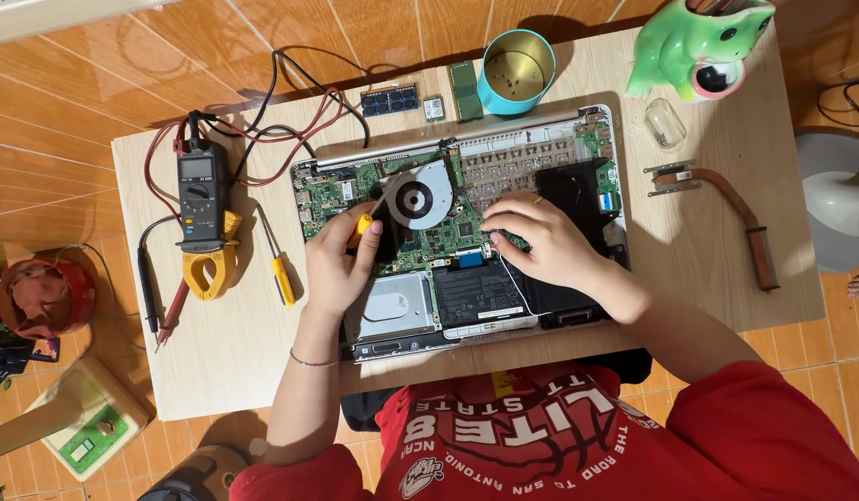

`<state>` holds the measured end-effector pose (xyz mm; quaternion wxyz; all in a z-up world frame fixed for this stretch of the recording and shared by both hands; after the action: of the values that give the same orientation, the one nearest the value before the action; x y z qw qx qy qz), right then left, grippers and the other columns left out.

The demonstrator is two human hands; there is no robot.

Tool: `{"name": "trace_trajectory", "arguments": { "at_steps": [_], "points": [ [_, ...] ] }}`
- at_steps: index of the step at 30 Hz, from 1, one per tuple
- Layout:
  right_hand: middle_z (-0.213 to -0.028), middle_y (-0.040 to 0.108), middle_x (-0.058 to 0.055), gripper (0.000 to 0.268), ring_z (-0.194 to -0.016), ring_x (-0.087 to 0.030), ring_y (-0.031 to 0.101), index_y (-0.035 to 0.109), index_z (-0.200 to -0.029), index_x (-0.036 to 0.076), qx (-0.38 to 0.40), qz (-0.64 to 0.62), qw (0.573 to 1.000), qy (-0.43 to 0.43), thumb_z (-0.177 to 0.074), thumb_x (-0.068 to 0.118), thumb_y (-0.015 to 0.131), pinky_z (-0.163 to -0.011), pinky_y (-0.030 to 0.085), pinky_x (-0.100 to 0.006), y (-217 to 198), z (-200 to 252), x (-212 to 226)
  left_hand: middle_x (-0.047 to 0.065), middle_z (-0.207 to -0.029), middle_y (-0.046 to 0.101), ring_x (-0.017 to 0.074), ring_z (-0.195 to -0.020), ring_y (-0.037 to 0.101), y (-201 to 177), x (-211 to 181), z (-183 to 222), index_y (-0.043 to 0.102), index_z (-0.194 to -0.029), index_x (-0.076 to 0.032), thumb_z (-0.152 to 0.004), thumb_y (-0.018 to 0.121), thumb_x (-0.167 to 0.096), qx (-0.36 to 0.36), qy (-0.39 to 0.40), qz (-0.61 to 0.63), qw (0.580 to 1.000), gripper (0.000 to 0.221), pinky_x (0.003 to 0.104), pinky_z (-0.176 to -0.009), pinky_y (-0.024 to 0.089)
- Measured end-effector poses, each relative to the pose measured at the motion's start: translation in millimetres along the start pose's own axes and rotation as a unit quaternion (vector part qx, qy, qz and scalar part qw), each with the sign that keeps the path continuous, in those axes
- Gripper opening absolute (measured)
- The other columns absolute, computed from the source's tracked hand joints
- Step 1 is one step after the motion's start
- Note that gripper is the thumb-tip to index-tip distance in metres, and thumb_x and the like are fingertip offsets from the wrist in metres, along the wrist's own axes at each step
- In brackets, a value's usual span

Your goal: Replacing internal components including the fan and heat sink of a laptop.

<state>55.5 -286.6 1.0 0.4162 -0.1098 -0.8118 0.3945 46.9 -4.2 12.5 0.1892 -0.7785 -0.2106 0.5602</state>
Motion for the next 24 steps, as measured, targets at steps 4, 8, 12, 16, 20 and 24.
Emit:
{"name": "trace_trajectory", "arguments": {
  "at_steps": [4,8,12,16,20,24],
  "points": [
    [-0.116,0.069,-0.005,0.011,-0.112,-0.025,0.066,0.072,-0.103,0.008,0.000,0.001,1.000,-0.002,-0.094,0.013,0.072,-0.099,0.054,-0.039,-0.2,0.0,0.2,0.014,-0.093,0.072,0.0225,-0.076,0.071,-0.3,-0.3,-0.2,0.072,-0.120,-0.003,-0.102,0.069,-0.018,0.002,-0.005,-0.011,1.000,0.023,0.031,-0.072,0.056],
    [-0.115,0.069,-0.005,0.010,-0.112,-0.025,0.066,0.073,-0.103,0.008,-0.001,0.005,1.000,-0.009,-0.094,0.013,0.072,-0.098,0.054,-0.039,-0.8,-0.5,1.5,0.014,-0.092,0.072,0.0227,-0.074,0.070,-0.6,-2.5,-1.0,0.073,-0.118,-0.002,-0.101,0.070,-0.016,0.003,0.004,-0.017,1.000,0.022,0.031,-0.070,0.055],
    [-0.114,0.069,-0.004,0.010,-0.110,-0.024,0.066,0.073,-0.103,0.009,0.002,0.011,1.000,-0.013,-0.094,0.013,0.072,-0.097,0.054,-0.038,0.6,0.6,-0.3,0.014,-0.092,0.072,0.0220,-0.073,0.071,-0.5,-4.6,-0.9,0.073,-0.116,-0.002,-0.101,0.071,-0.015,0.003,0.013,-0.021,1.000,0.020,0.031,-0.068,0.056],
    [-0.114,0.069,-0.004,0.010,-0.110,-0.023,0.066,0.073,-0.102,0.009,0.004,0.008,1.000,-0.015,-0.094,0.014,0.072,-0.097,0.054,-0.038,2.5,2.2,-1.6,0.014,-0.088,0.071,0.0220,-0.068,0.068,-0.4,-4.3,-1.5,0.074,-0.115,-0.001,-0.099,0.072,-0.014,0.011,-0.004,-0.027,1.000,0.020,0.031,-0.065,0.054],
    [-0.113,0.069,-0.003,0.009,-0.106,-0.022,0.067,0.073,-0.102,0.009,0.008,0.007,1.000,-0.018,-0.095,0.013,0.072,-0.094,0.054,-0.037,2.3,2.1,-1.6,0.014,-0.091,0.072,0.0211,-0.072,0.070,-0.9,-5.3,-2.0,0.074,-0.114,-0.002,-0.099,0.072,-0.013,0.005,0.013,-0.023,1.000,0.018,0.030,-0.067,0.055],
    [-0.112,0.068,-0.003,0.010,-0.102,-0.021,0.068,0.072,-0.104,0.009,0.015,0.002,1.000,-0.020,-0.095,0.013,0.072,-0.092,0.055,-0.036,3.6,3.5,-2.3,0.013,-0.087,0.071,0.0209,-0.068,0.068,-0.3,-3.1,-1.7,0.075,-0.114,-0.001,-0.098,0.073,-0.011,0.012,0.001,-0.024,1.000,0.019,0.030,-0.064,0.054]
  ]
}}
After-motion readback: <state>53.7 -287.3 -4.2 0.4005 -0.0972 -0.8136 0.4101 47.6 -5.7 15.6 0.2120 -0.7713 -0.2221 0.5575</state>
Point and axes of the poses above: each hand's wrist, its own z-axis away from the middle knuckle, its own y-axis out of the palm, x = y × z, the point moved 5 cm from there along -z, towards the middle knuckle
